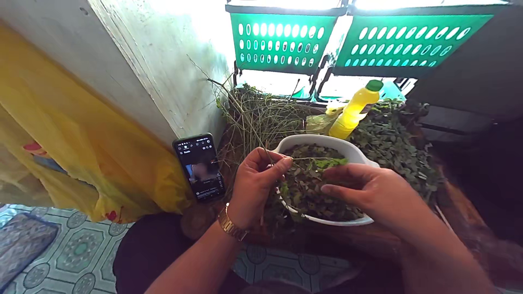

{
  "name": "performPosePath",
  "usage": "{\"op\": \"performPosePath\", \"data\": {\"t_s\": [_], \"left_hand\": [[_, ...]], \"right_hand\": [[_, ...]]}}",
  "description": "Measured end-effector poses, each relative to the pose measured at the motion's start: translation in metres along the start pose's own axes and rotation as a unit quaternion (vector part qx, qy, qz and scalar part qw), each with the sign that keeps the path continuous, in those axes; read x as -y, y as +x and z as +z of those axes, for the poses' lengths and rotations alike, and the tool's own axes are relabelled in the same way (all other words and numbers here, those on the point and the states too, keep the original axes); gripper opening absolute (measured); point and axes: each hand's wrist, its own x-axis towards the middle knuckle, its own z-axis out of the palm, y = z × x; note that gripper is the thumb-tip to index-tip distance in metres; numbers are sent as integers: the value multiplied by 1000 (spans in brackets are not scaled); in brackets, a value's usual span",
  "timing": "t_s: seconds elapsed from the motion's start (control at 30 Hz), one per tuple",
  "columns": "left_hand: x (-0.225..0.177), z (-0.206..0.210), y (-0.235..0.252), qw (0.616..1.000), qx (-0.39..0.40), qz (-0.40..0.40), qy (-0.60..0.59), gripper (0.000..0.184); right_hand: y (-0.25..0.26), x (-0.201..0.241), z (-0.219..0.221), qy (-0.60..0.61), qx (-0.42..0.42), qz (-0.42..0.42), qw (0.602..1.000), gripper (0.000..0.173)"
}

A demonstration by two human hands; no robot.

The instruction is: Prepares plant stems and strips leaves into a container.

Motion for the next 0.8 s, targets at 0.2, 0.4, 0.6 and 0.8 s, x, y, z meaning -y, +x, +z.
{"op": "performPosePath", "data": {"t_s": [0.2,0.4,0.6,0.8], "left_hand": [[1,3,-3,999,41,9,11,6],[3,7,-9,994,101,27,29,6],[5,5,-7,990,136,31,26,11],[9,5,-6,988,150,32,36,8]], "right_hand": [[-24,8,-12,-64,-176,-134,973,17],[-15,4,13,-81,-169,-263,947,26],[-15,5,18,-39,-156,-257,953,14],[-16,7,14,36,-92,-224,970,14]]}}
